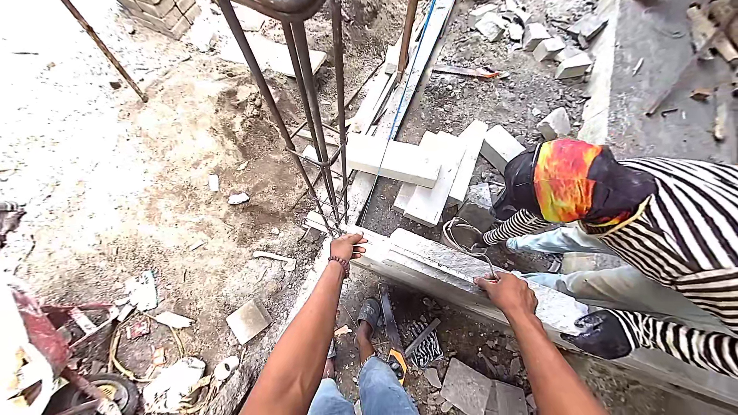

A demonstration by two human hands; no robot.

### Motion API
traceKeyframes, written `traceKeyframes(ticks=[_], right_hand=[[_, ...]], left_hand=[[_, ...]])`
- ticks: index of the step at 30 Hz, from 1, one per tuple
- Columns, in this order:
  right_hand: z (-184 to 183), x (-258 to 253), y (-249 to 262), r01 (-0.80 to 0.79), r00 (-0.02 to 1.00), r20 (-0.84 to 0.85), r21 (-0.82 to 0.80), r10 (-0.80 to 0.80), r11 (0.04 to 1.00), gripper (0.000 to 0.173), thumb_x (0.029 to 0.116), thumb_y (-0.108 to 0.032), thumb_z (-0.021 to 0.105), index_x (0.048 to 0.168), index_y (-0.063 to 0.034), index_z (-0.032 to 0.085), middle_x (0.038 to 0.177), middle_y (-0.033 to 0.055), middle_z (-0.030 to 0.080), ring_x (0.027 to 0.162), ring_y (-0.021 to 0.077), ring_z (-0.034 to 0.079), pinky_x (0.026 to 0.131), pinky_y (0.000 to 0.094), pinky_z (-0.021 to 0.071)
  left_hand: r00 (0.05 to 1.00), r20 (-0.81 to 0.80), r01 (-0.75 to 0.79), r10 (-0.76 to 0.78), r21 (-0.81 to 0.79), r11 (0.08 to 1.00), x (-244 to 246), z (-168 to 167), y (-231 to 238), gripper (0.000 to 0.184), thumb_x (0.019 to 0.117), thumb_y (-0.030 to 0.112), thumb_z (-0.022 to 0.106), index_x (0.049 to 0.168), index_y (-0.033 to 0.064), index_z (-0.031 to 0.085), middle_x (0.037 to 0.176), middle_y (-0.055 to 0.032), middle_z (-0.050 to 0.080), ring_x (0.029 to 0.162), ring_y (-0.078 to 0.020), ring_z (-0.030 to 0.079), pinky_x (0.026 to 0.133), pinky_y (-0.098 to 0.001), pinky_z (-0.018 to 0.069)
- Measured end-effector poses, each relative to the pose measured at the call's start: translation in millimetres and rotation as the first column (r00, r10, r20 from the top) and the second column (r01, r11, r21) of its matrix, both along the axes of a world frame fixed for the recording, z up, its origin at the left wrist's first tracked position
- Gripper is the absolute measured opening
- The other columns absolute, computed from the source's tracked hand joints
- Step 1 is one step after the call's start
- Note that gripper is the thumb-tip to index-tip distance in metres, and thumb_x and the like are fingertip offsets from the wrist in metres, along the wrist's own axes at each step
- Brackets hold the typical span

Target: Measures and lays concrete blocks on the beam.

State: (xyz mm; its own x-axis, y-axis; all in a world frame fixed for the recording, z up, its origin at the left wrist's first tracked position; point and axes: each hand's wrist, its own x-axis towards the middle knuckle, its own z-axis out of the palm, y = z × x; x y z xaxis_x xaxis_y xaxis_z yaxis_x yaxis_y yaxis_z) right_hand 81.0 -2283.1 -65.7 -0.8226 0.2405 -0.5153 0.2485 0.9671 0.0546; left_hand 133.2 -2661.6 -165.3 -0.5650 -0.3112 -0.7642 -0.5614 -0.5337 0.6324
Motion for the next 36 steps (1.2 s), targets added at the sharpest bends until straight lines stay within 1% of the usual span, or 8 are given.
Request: traceKeyframes(ticks=[4,8,13,19,24,27,32,36], right_hand=[[-4,-1,4,0.001,1.0,-0.003,0.003,-0.001,1.0,0.039,0.0913,-0.055,0.072,0.108,-0.0208,0.078,0.111,0.0139,0.075,0.109,0.038,0.068,0.088,0.0655,0.0501],[-4,-1,5,-0.003,1.0,-0.011,-0.024,0.003,1.0,0.039,0.0916,-0.053,0.072,0.107,-0.018,0.078,0.11,0.0164,0.074,0.109,0.04,0.068,0.089,0.0673,0.0495],[-4,-2,2,-0.003,1.0,-0.01,-0.009,0.003,1.0,0.038,0.0913,-0.053,0.073,0.106,-0.0183,0.077,0.11,0.0159,0.074,0.108,0.0391,0.068,0.088,0.0659,0.05],[-4,0,0,0.005,1.0,-0.003,0.001,-0.005,1.0,0.039,0.0918,-0.054,0.072,0.108,-0.0188,0.077,0.111,0.0148,0.075,0.109,0.0382,0.068,0.088,0.065,0.0504],[-5,-1,2,0.002,1.0,0.0,0.008,-0.002,1.0,0.039,0.0915,-0.053,0.072,0.107,-0.0184,0.077,0.111,0.0152,0.074,0.11,0.0384,0.068,0.089,0.0654,0.0505],[-9,-1,3,-0.01,1.0,0.002,0.015,0.01,1.0,0.04,0.0911,-0.055,0.072,0.107,-0.0185,0.077,0.112,0.0148,0.074,0.111,0.0379,0.068,0.09,0.0651,0.0501],[-9,-3,3,-0.004,1.0,0.009,0.025,0.003,1.0,0.039,0.091,-0.055,0.072,0.107,-0.0194,0.077,0.113,0.0144,0.074,0.112,0.0382,0.068,0.09,0.065,0.0503],[-7,-2,2,-0.006,1.0,0.005,0.018,0.006,1.0,0.04,0.0912,-0.055,0.071,0.108,-0.0189,0.077,0.113,0.0159,0.074,0.112,0.0391,0.068,0.091,0.0656,0.0497]], left_hand=[[1.0,0.004,-0.012,0.012,0.003,1.0,-1,2,3,0.026,0.1023,0.024,0.065,0.114,0.0007,0.07,0.09,-0.0111,0.077,0.059,-0.0143,0.067,0.05,-0.0268,0.0521],[1.0,-0.001,0.011,-0.011,-0.018,1.0,2,3,2,0.025,0.1027,0.023,0.063,0.112,0.0006,0.069,0.091,-0.0112,0.077,0.06,-0.0146,0.067,0.052,-0.0277,0.052],[1.0,0.003,0.006,-0.006,-0.01,1.0,1,4,1,0.025,0.1023,0.023,0.064,0.111,0.0004,0.069,0.09,-0.0111,0.077,0.06,-0.0146,0.067,0.051,-0.0269,0.0522],[1.0,0.009,0.011,-0.011,-0.002,1.0,1,5,-2,0.025,0.1017,0.023,0.065,0.112,0.0004,0.069,0.09,-0.0113,0.077,0.06,-0.014,0.067,0.051,-0.0265,0.052],[1.0,0.003,0.013,-0.013,-0.002,1.0,1,6,-2,0.024,0.1025,0.022,0.064,0.109,-0.0001,0.069,0.09,-0.0116,0.076,0.06,-0.0148,0.067,0.052,-0.0275,0.0519],[1.0,0.002,0.002,-0.002,-0.005,1.0,1,5,-4,0.025,0.1032,0.023,0.063,0.111,0.0003,0.069,0.09,-0.0114,0.077,0.059,-0.0145,0.067,0.051,-0.0273,0.0515],[1.0,-0.015,-0.024,0.024,-0.005,1.0,0,1,-8,0.025,0.1034,0.023,0.063,0.108,0.0004,0.07,0.09,-0.0114,0.077,0.059,-0.0148,0.067,0.051,-0.0276,0.052],[0.999,-0.025,-0.029,0.028,-0.037,0.999,-1,4,-12,0.025,0.1041,0.023,0.061,0.106,0.0004,0.07,0.088,-0.0106,0.077,0.058,-0.0142,0.067,0.051,-0.027,0.0521]])
